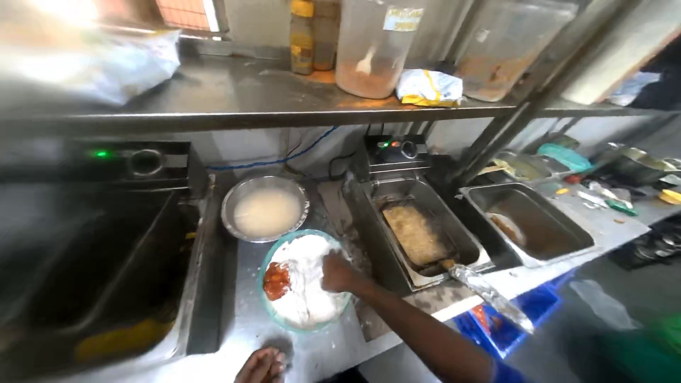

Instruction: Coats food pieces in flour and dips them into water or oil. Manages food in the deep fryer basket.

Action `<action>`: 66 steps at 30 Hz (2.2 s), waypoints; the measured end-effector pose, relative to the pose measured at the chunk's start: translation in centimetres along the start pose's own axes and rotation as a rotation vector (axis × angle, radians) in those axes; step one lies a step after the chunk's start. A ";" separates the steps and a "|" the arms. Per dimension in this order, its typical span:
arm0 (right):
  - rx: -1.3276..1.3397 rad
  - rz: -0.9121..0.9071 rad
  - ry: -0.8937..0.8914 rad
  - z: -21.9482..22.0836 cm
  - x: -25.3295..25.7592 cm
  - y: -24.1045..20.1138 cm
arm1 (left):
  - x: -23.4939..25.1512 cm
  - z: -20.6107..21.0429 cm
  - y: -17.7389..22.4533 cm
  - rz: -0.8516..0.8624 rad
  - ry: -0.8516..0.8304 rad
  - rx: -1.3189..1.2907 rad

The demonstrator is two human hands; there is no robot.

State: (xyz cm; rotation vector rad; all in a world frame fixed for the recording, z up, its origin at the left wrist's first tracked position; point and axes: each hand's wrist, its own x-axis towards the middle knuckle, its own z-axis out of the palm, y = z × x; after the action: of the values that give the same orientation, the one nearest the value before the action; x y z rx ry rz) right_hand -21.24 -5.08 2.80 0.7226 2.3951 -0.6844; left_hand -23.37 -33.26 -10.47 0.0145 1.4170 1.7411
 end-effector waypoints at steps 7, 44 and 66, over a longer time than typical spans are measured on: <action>0.126 0.011 -0.050 0.4 0.9 1.5 | -0.2 0.6 0.8 -0.048 0.062 0.022; -0.206 0.016 -0.017 6.4 4.5 -2.5 | 0.4 0.9 0.3 -0.177 0.002 -0.037; -0.120 0.002 -0.065 1.8 1.2 0.4 | 0.5 1.0 0.4 -0.160 -0.005 -0.012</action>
State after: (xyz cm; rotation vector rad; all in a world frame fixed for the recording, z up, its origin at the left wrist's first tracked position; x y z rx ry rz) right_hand -21.24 -5.49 0.68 0.6429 2.3529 -0.5494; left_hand -23.43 -32.19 -9.99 -0.0988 1.3659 1.6169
